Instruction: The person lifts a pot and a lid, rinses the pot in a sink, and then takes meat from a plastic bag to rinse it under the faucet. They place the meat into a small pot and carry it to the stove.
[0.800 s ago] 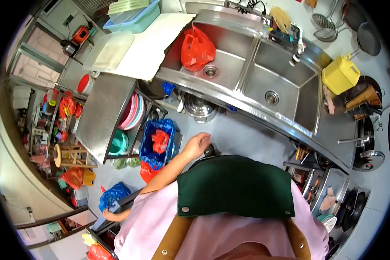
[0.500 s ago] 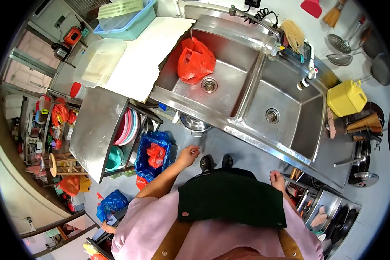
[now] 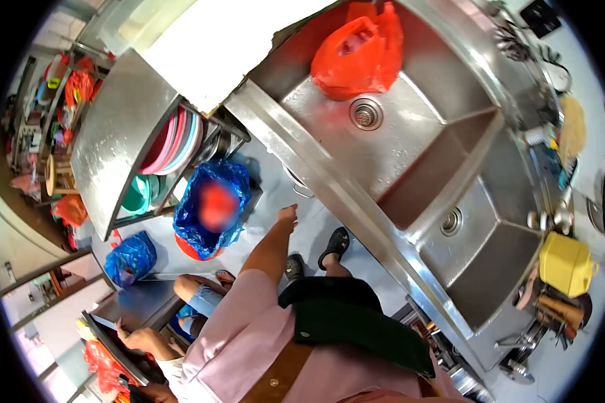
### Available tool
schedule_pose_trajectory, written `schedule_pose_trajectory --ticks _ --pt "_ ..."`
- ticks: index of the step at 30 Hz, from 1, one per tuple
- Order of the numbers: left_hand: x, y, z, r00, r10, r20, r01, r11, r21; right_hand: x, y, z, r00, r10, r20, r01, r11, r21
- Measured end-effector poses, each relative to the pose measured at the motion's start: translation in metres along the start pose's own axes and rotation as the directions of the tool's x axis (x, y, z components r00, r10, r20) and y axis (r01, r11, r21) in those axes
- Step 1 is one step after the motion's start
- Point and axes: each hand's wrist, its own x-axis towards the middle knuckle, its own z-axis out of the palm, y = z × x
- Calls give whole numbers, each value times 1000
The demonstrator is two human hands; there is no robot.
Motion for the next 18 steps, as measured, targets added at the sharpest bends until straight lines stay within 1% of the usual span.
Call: schedule_pose_trajectory --ticks 2,3,4,5,6,7,8,9,10,11,13,14,15,17,18 --pt "16 -5 27 999 35 36 -32 996 -84 -2 14 -15 998 58 0 -58 998 -29" --pt "54 -18 33 992 73 101 -60 991 -121 -3 19 -23 996 91 3 -91 995 -41" --pt "110 -36 42 979 115 166 -89 984 -157 -1 21 -27 993 117 2 -117 992 -57" --pt "177 -56 57 983 112 143 -58 940 -337 3 19 -29 990 141 1 -141 988 -66" --pt "227 -69 66 971 159 179 -64 893 -445 6 16 -31 985 171 -4 -170 982 -78" --pt "258 -77 73 954 214 210 -66 834 -549 12 13 -31 983 185 -10 -185 979 -83" --pt "275 -79 75 953 218 212 -65 828 -557 15 10 -31 981 194 -14 -194 977 -90" --pt "285 -76 73 911 293 290 -58 787 -614 20 7 -32 980 197 -17 -198 976 -94" --pt "292 -72 72 857 371 358 -45 746 -665 25 4 -32 980 200 -18 -201 975 -98" --pt "297 -73 75 855 376 359 -45 741 -669 29 2 -32 980 196 -20 -197 975 -106" --pt "264 -62 72 873 339 349 -86 814 -575 37 -2 -30 984 180 -15 -180 977 -115" --pt "209 -39 67 948 143 283 99 713 -694 41 -4 -29 986 167 -16 -168 979 -118" --pt "207 -37 70 948 145 283 100 710 -697 45 -5 -27 989 150 -17 -151 981 -119" --pt "200 -43 74 917 277 289 45 645 -763 51 -8 -21 994 113 -9 -113 986 -122" --pt "142 -23 70 959 224 173 -40 712 -701 56 -11 -16 997 81 -4 -81 990 -118"
